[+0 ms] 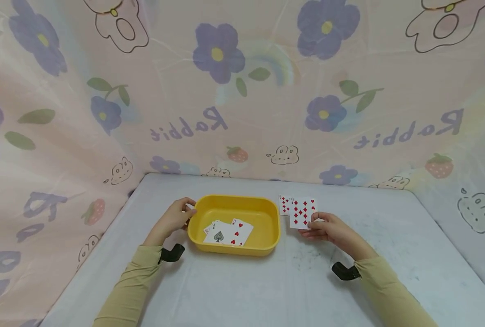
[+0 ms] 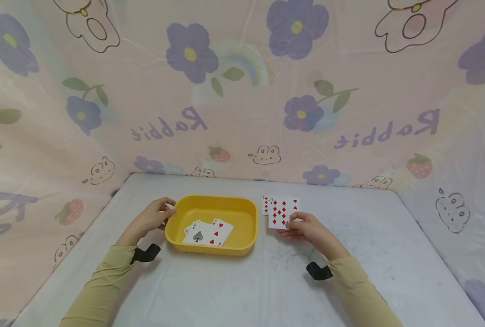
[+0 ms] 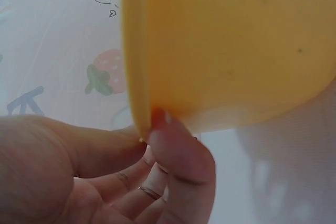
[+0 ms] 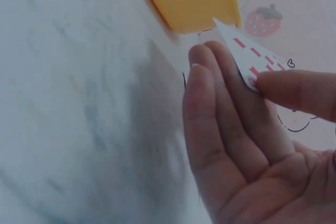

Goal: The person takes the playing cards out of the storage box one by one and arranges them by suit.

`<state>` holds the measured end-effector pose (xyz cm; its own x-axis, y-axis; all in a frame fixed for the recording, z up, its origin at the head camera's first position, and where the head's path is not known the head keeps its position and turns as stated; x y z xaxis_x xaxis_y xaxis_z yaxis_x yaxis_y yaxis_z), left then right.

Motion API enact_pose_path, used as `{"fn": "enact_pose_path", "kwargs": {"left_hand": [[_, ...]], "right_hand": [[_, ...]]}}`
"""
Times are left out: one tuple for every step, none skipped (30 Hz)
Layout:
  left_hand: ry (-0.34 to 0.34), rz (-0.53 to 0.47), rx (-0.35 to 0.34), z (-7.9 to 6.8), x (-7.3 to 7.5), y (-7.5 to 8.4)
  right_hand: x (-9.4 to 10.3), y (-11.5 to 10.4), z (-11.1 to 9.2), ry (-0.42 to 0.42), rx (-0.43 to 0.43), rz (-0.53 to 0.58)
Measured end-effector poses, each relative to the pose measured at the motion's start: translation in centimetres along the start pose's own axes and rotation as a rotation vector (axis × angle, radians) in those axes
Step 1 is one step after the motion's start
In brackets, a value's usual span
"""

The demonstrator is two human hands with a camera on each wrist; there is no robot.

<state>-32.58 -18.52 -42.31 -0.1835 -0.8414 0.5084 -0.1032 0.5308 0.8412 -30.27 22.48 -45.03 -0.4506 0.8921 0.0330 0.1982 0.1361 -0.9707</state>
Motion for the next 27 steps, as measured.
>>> {"fn": "enact_pose_path", "kwargs": {"left_hand": [[-0.003, 0.002, -0.006, 0.0, 0.0, 0.1], [-0.006, 0.009, -0.015, 0.0, 0.0, 0.2], [-0.005, 0.011, -0.019, 0.0, 0.1, 0.2], [-0.003, 0.015, -0.023, -0.1, 0.2, 0.3], [-0.002, 0.02, -0.026, -0.1, 0.3, 0.3], [-0.003, 0.028, -0.031, -0.1, 0.4, 0.4], [-0.005, 0.036, -0.035, -0.1, 0.5, 0.4], [-0.003, 0.036, -0.029, -0.1, 0.6, 0.3], [-0.002, 0.035, -0.021, -0.1, 0.7, 0.3], [-0.004, 0.036, -0.019, 0.0, 0.7, 0.2], [-0.008, 0.035, -0.019, 0.0, 0.8, 0.2], [-0.012, 0.036, -0.023, 0.0, 0.8, 0.3], [-0.015, 0.034, -0.028, 0.0, 0.9, 0.4], [-0.012, 0.031, -0.024, 0.0, 0.9, 0.4], [-0.012, 0.03, -0.026, 0.0, 1.0, 0.5], [-0.013, 0.028, -0.028, 0.1, 1.0, 0.5], [-0.013, 0.028, -0.028, 0.1, 0.9, 0.6], [-0.014, 0.031, -0.03, 0.1, 0.9, 0.6], [-0.013, 0.031, -0.027, 0.1, 0.9, 0.5], [-0.012, 0.032, -0.022, 0.1, 0.8, 0.5], [-0.015, 0.031, -0.023, 0.1, 0.7, 0.4], [-0.017, 0.03, -0.023, 0.0, 0.6, 0.4], [-0.018, 0.032, -0.025, 0.0, 0.5, 0.4], [-0.019, 0.03, -0.026, 0.0, 0.4, 0.3], [-0.02, 0.026, -0.028, -0.1, 0.3, 0.3], [-0.02, 0.024, -0.028, 0.0, 0.2, 0.3], [-0.019, 0.021, -0.029, 0.0, 0.1, 0.3]], "right_hand": [[0.0, 0.1, -0.1, -0.009, -0.001, 0.003], [0.0, 0.1, -0.3, -0.014, 0.001, 0.006], [0.0, 0.2, -0.4, -0.018, 0.005, 0.011], [0.1, 0.2, -0.4, -0.014, 0.004, 0.017], [0.2, 0.3, -0.5, -0.013, 0.003, 0.021], [0.2, 0.4, -0.6, -0.011, 0.001, 0.025], [0.3, 0.5, -0.6, -0.01, -0.002, 0.032], [0.4, 0.6, -0.6, -0.009, -0.006, 0.035], [0.5, 0.8, -0.7, -0.006, -0.011, 0.034], [0.5, 0.9, -0.7, 0.002, -0.02, 0.03], [0.6, 1.0, -0.7, 0.005, -0.022, 0.021], [0.7, 1.1, -0.7, 0.013, -0.025, 0.013], [0.7, 1.2, -0.8, 0.02, -0.029, 0.001], [0.7, 1.3, -0.8, 0.029, -0.032, -0.015], [0.7, 1.4, -0.8, 0.034, -0.037, -0.032], [0.6, 1.5, -0.8, 0.036, -0.043, -0.042], [0.4, 1.7, -0.8, 0.034, -0.047, -0.049], [0.3, 1.9, -0.8, 0.038, -0.057, -0.045], [0.1, 2.1, -0.7, 0.039, -0.066, -0.041], [-0.1, 2.2, -0.7, 0.04, -0.072, -0.036], [-0.3, 2.4, -0.7, 0.039, -0.079, -0.033], [-0.5, 2.6, -0.6, 0.042, -0.085, -0.026], [-0.7, 2.8, -0.6, 0.043, -0.092, -0.02], [-0.8, 3.0, -0.5, 0.05, -0.102, -0.015], [-1.0, 3.1, -0.5, 0.048, -0.106, -0.02], [-1.1, 3.2, -0.5, 0.046, -0.113, -0.024], [-1.2, 3.3, -0.5, 0.044, -0.121, -0.027]]}}
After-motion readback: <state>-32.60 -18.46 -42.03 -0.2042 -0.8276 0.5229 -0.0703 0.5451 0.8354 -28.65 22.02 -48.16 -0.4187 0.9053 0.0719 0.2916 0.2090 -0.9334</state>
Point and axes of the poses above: each hand's wrist, its own z-axis towards the middle knuckle, its own x-axis out of the back of the hand, y = z × x, the point moved 9 cm from there along z, towards the middle knuckle, and after that the axes turned 1 degree about -y, right-handed, at the moved point
